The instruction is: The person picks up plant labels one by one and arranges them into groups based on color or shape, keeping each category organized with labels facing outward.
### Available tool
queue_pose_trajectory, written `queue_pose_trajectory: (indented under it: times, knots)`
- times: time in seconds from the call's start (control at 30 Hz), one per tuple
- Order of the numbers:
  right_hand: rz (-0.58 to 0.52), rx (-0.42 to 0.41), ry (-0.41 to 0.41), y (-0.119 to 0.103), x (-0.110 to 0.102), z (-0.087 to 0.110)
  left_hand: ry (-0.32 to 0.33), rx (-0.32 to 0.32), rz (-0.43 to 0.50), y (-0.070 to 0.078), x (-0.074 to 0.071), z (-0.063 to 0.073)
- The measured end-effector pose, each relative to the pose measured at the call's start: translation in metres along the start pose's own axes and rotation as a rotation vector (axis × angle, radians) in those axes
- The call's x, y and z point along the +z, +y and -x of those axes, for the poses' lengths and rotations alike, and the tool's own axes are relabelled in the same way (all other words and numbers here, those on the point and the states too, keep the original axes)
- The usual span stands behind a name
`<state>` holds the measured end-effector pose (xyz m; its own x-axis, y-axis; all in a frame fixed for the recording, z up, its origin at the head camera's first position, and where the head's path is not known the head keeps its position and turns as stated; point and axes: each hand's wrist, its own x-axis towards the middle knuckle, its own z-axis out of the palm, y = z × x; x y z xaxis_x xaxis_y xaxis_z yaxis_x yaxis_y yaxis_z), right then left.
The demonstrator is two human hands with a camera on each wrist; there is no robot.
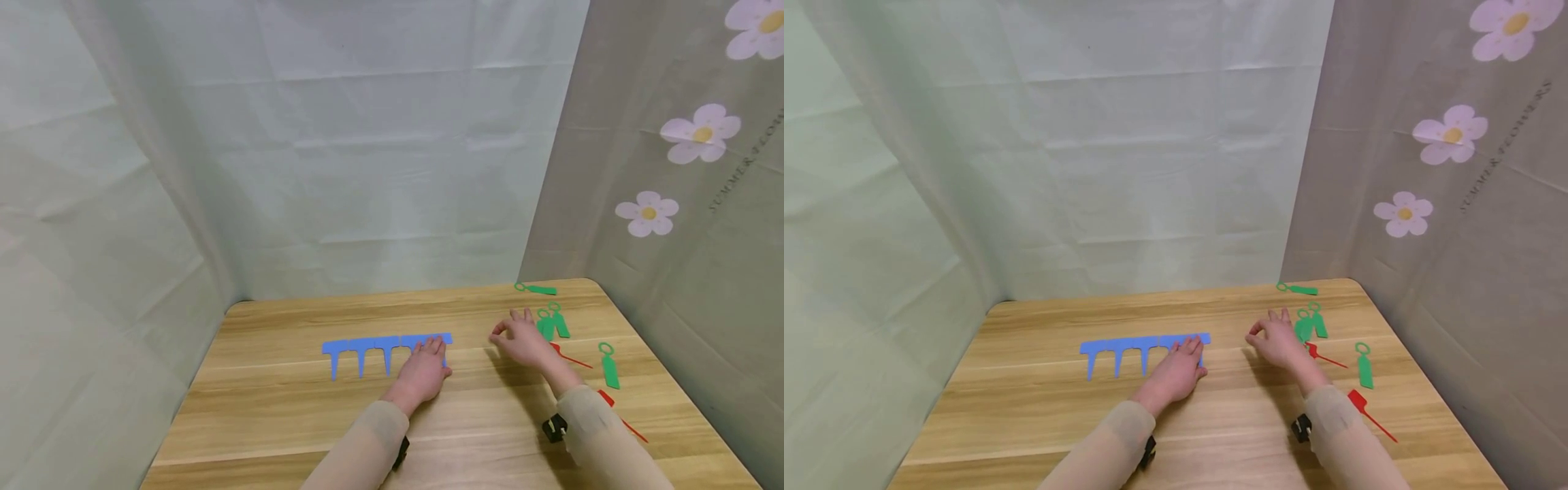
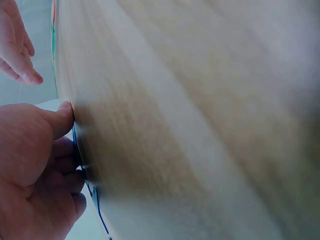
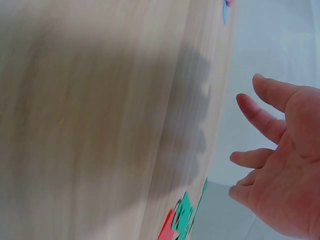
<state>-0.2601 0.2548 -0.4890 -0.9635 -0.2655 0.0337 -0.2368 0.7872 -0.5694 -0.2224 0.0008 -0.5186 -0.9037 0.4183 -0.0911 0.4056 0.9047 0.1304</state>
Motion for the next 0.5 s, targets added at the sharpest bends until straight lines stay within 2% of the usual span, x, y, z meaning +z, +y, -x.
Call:
queue_pose_trajectory:
  times: [0.13, 0.23, 0.5]
  knots:
    - [-0.04, -0.006, -0.008, 0.013, -0.005, 0.007, -0.01, 0.006, -0.011, -0.001, 0.001, -0.002]
    - [-0.029, -0.002, -0.001, 0.026, -0.016, 0.017, -0.014, 0.009, -0.005, -0.002, 0.001, -0.003]
    - [0.114, 0.044, 0.067, 0.059, -0.05, 0.041, -0.022, 0.005, -0.002, -0.002, 0.0, -0.004]
